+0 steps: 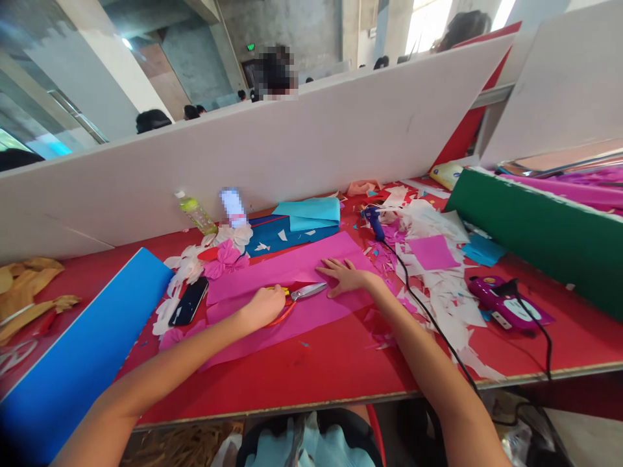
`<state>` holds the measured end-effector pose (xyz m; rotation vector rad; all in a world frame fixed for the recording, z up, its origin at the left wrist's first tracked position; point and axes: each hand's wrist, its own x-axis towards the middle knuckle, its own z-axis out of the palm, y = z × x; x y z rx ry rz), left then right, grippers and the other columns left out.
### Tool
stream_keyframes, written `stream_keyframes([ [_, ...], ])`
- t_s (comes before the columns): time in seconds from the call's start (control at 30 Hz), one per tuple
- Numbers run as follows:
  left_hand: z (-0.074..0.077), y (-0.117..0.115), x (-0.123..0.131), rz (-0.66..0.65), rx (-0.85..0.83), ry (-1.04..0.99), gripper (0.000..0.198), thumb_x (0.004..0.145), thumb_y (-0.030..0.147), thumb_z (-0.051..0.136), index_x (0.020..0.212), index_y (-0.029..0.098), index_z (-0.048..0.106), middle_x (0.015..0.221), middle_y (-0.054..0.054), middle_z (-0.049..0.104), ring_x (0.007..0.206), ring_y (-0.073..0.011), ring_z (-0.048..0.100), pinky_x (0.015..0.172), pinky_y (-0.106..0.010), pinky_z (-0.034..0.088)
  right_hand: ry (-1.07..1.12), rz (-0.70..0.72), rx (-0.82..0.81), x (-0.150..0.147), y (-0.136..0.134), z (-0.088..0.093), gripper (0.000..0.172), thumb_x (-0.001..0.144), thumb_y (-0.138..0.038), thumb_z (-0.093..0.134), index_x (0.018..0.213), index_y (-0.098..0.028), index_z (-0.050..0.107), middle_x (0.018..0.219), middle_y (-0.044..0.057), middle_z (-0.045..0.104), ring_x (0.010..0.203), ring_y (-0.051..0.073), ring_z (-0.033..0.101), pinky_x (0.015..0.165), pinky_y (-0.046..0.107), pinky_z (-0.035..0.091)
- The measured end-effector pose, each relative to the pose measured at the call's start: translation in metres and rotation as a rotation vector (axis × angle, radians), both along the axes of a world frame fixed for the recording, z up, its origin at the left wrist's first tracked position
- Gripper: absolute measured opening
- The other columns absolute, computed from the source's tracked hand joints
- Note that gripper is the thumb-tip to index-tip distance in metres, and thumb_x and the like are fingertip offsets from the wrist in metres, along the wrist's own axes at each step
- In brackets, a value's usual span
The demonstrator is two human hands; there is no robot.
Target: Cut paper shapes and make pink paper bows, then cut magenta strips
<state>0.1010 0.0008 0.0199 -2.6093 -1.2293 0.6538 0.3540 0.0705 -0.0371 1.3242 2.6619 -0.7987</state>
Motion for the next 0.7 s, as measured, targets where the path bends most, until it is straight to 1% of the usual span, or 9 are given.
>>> stream_keyframes([
  [0.13,-0.004,0.001,0.002,0.011,0.020,-0.020,0.030,0.087,0.006,0.033,0.098,0.005,0.060,0.092,-0.018,0.061,0.079,-0.0244,0.063,0.062,-0.031,0.049,-0.006,-0.006,0.002,0.000,0.000,0.000,0.092,0.070,-0.056,0.057,0.145,-0.033,0.009,0.153,0.004,-0.004,0.139,0.028,-0.005,0.107,0.055,-0.001],
  [0.27,-0.007,0.004,0.005,0.017,0.017,-0.045,0.025,0.087,0.007,0.037,0.096,0.004,0.060,0.090,-0.017,0.060,0.077,-0.0245,0.063,0.062,-0.033,0.050,0.000,-0.007,0.002,-0.001,-0.001,0.001,0.092,0.070,-0.055,0.058,0.145,-0.033,0.010,0.153,0.004,-0.003,0.139,0.029,-0.005,0.107,0.056,-0.001],
  [0.43,-0.007,0.005,0.011,0.014,0.027,-0.025,0.028,0.085,0.005,0.036,0.100,0.003,0.060,0.090,-0.018,0.060,0.079,-0.0255,0.063,0.063,-0.035,0.051,-0.005,-0.007,0.002,-0.001,-0.002,0.003,0.093,0.070,-0.055,0.058,0.146,-0.029,0.012,0.153,0.006,-0.002,0.139,0.029,-0.005,0.107,0.056,-0.002],
  [0.6,-0.006,0.005,0.018,0.048,0.028,0.018,0.031,0.083,0.002,0.035,0.102,0.002,0.059,0.092,-0.020,0.059,0.076,-0.0266,0.064,0.059,-0.035,0.052,0.000,-0.012,0.008,-0.001,-0.001,0.002,0.092,0.069,-0.055,0.058,0.145,-0.032,0.012,0.153,0.005,-0.002,0.139,0.029,-0.004,0.107,0.056,-0.002],
  [0.7,-0.007,0.005,0.022,0.062,0.036,0.019,0.031,0.084,0.003,0.035,0.105,0.002,0.058,0.093,-0.020,0.059,0.075,-0.0258,0.065,0.058,-0.035,0.052,0.003,-0.008,0.008,-0.001,0.000,0.000,0.093,0.069,-0.056,0.058,0.145,-0.031,0.011,0.153,0.005,-0.002,0.139,0.030,-0.005,0.107,0.056,-0.002],
])
